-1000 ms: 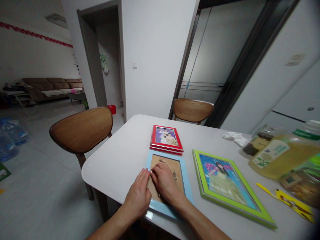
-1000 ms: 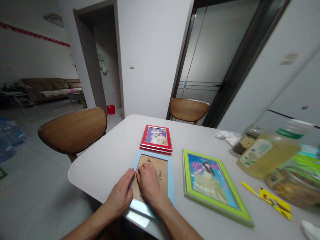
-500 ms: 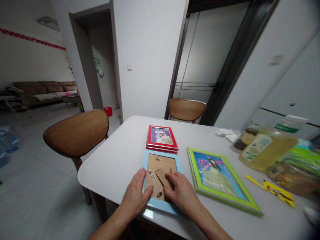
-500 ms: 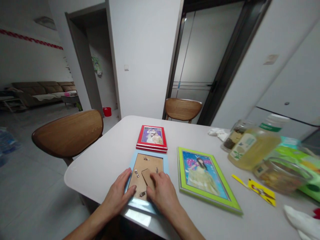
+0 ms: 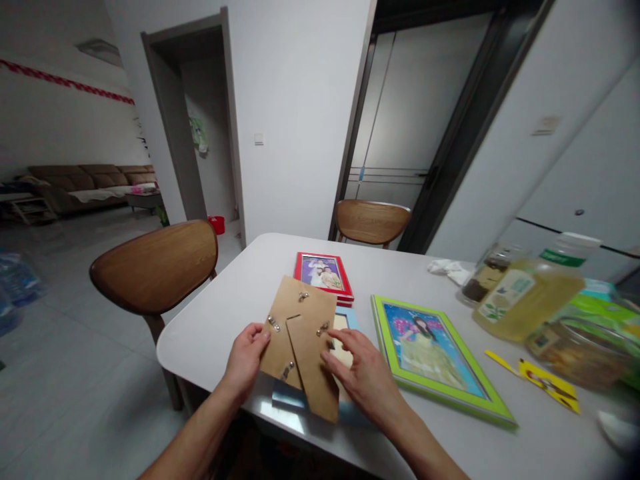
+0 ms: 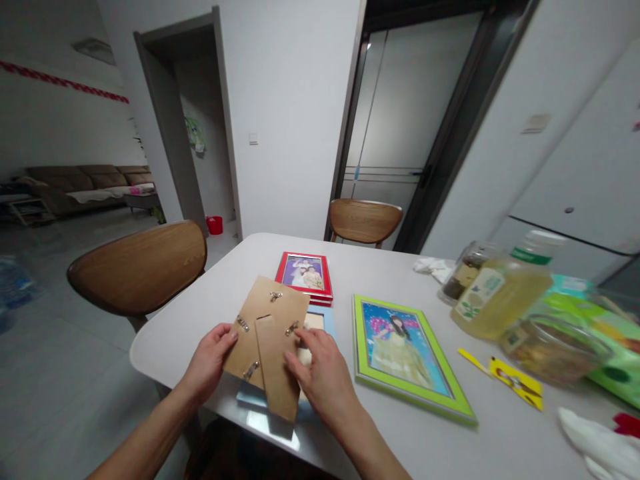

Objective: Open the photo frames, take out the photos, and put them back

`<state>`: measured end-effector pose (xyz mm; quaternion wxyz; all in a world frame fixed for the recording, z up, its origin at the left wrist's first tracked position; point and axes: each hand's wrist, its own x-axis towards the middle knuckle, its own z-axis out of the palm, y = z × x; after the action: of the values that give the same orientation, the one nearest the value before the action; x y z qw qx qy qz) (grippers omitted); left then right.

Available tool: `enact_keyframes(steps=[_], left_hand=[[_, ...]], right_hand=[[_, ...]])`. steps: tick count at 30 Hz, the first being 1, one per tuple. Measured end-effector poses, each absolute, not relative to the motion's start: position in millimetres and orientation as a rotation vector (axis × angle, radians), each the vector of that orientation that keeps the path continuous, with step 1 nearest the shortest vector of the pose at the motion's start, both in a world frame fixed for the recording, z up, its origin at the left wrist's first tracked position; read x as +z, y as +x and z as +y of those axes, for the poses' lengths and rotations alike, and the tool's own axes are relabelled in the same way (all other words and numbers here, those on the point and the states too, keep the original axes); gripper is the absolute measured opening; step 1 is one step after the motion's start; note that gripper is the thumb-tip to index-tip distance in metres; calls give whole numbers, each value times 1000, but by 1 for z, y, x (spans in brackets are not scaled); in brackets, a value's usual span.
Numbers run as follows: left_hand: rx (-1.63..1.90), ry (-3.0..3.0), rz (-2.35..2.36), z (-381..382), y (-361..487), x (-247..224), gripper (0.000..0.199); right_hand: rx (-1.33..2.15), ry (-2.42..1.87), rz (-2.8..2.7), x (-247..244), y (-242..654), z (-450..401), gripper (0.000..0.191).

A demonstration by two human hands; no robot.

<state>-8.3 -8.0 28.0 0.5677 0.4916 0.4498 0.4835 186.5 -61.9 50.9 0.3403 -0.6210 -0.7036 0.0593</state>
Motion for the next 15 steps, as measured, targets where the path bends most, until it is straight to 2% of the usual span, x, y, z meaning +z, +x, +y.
enact_keyframes(steps=[8, 12, 15], left_hand=[[1162, 1077, 1282, 7, -81, 6, 29], [1123, 1176, 1352, 10, -93, 9, 37], [998, 1536, 1586, 11, -98, 12, 47]], right_hand=[[106, -2123, -1817, 21, 218, -58, 39], [171, -2160, -1785, 21, 220, -50, 46], [239, -2102, -1652, 22, 226, -46, 51]])
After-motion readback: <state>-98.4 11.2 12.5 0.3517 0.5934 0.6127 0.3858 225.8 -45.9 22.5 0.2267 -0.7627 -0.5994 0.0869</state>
